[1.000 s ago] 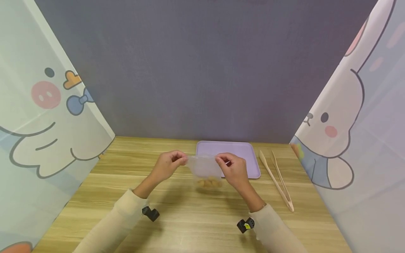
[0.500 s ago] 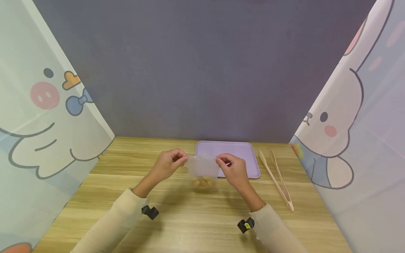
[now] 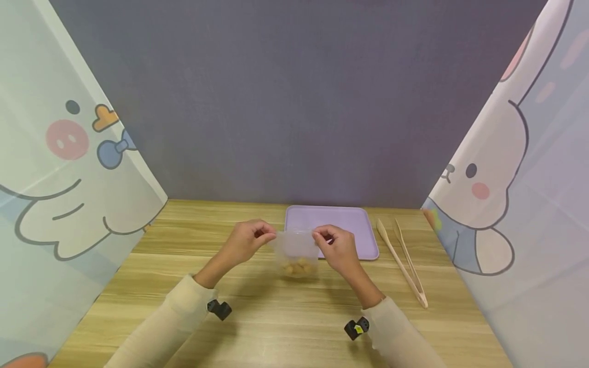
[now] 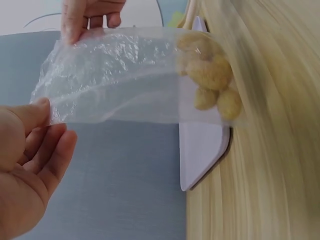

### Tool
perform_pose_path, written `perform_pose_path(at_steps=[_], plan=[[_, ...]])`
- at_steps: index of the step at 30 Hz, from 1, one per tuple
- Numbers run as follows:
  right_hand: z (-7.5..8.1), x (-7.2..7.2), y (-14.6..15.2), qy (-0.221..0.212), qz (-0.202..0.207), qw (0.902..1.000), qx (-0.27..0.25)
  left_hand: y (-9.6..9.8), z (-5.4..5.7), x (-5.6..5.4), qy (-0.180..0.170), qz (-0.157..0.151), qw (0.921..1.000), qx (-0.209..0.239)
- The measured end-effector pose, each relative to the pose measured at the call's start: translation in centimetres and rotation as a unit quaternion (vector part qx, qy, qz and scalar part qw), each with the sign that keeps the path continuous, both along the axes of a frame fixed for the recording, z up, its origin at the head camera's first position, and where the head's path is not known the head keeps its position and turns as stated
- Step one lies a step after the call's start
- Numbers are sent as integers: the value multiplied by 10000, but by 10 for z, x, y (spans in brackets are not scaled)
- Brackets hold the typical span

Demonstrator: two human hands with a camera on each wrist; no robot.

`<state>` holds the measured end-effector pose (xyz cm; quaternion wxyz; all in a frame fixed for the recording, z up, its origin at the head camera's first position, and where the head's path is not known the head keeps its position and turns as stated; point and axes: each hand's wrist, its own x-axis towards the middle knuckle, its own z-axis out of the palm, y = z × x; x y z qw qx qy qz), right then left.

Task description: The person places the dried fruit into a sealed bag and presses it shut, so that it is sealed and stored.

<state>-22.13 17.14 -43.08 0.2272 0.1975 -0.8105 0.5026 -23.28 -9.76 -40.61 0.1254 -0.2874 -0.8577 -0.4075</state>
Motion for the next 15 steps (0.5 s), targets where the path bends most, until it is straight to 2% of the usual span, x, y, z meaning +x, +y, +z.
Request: perform_pose_path(at_steps=[4,8,12,15], plan=[[-3,-1,0,-47,57,9998,177,2,1,0,321,45,9994,-120],[-2,-1,-3,150,64,9980,615,2,1,-1,439,89,9989,-118],[1,-1,-6,385,-137,9943,982,3,-1,-2,534,91,9985,-42],[3,0,-8,504,-312,9926,1062,4,-4,-1,580,44,9983,30]])
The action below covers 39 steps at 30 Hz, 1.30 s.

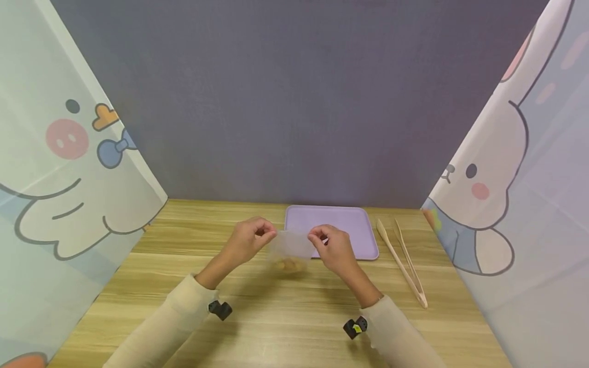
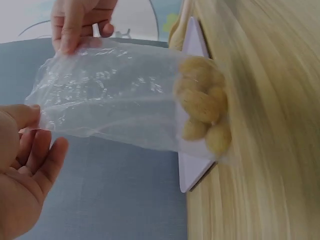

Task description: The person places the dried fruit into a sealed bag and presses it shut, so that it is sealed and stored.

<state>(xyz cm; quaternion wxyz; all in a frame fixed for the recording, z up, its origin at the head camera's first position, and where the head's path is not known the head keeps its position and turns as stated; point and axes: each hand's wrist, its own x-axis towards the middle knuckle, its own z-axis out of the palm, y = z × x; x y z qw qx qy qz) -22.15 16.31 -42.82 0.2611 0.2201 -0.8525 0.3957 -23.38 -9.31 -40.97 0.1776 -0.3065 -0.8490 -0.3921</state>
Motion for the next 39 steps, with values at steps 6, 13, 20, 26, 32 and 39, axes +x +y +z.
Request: perform_pose_path(at_steps=[6,13,20,26,32,39], plan=[[0,-1,-1,60,-27,10000,-62,4,-6,1,61,-117,9999,-91],[-1,-1,-1,-68,72,9999,-77,5,-3,0,199,-122,9997,-74],[-3,0,-5,-13,257,9995,170,8,-3,0,191,-71,9998,-53],[-1,1,-7,184,201,9994,219,15,-6,0,194,-73,9997,-91],[-1,2,-8,-24,266,9994,212,18,-8,-1,352,-109,9987,-339],[-3,2,-12,36,481,9985,269,20,-7,0,347,-149,9983,-444]])
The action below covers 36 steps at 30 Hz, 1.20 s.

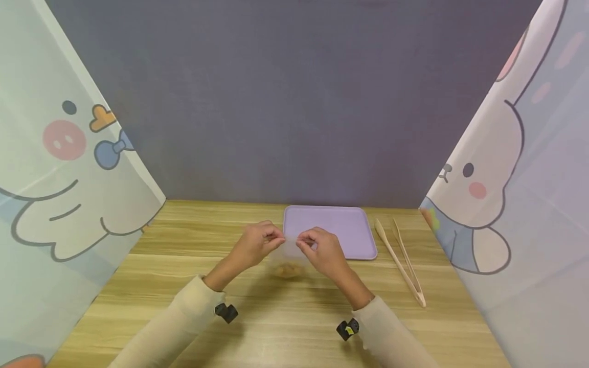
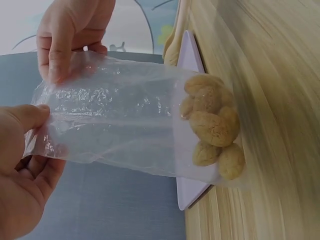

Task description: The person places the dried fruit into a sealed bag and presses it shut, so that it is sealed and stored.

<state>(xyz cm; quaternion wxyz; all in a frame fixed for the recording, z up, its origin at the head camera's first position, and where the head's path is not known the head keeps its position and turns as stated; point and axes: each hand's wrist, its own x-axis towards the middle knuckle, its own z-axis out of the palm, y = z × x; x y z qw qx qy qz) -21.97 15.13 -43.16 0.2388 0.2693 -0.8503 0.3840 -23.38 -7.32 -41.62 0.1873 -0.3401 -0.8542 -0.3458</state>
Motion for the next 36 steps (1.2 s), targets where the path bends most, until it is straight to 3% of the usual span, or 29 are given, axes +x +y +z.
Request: perform_pose_path(at_steps=[4,7,16,22,28,32,36], plan=[[-2,-2,-3,452,-45,9990,27,1,1,1,-6,-61,10000,-5],[-2,-2,-4,564,-72,9983,-85,3,2,2,25,-88,9999,-125],[0,-1,-6,229,78,9997,-22,8,0,1,182,-108,9997,-76],[6,0,-11,329,108,9988,337,9,1,2,148,-172,9997,-46],[9,2,-13,522,2,9977,427,4,2,2,-385,-180,9990,162],[10,1,-9,564,-86,9978,349,-6,3,2,-775,-12,9963,384],[11,0,-2,588,-190,9977,266,-16,3,3,-869,188,9950,462]])
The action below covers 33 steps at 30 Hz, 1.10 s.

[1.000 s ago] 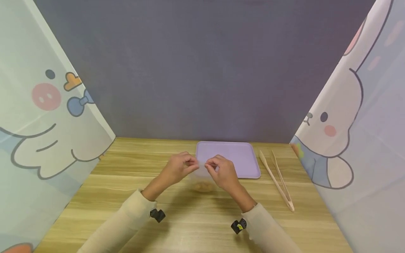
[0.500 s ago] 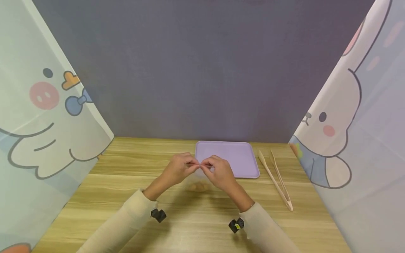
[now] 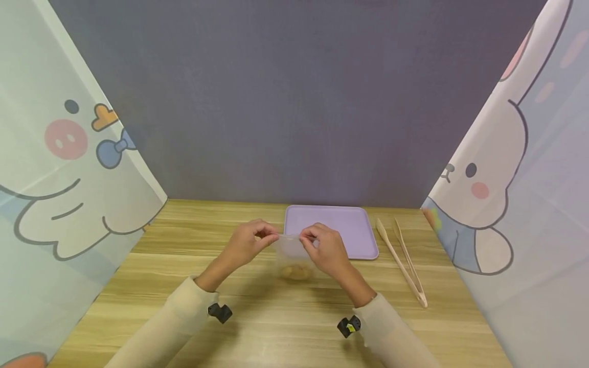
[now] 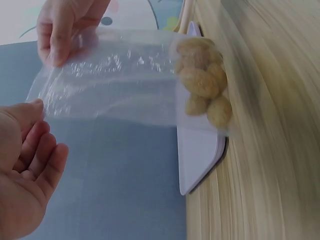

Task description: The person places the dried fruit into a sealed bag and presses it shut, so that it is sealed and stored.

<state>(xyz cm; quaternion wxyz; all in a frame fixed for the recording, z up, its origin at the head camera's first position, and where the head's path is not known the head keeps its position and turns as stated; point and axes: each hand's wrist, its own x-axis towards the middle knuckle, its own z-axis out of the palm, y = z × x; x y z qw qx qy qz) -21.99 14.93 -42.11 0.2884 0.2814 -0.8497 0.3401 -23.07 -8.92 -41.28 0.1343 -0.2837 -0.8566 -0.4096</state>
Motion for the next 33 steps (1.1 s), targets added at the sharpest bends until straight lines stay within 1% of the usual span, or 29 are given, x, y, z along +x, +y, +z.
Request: perform_pose_path(at_steps=[3,6,11,15,19,22,27,33], plan=[[0,-1,3,-2,-2,10000,-37,-3,1,1,104,17,9999,4],[1,0,6,-101,-19,9999,15,-2,2,1,248,-32,9997,-6],[4,1,3,-319,-177,9988,314,2,6,2,390,5,9992,47],[10,3,-6,-361,-156,9976,578,7,9,2,495,9,9988,37],[17,4,-18,-126,-81,9958,898,12,11,4,523,-143,9985,-47],[21,5,-24,69,-37,9950,994,12,12,4,486,-242,9985,-101],[22,4,-26,149,1,9953,957,11,11,3,525,-305,9980,-157],[22,3,-23,214,-2,9949,985,8,11,3,676,-255,9973,-114]])
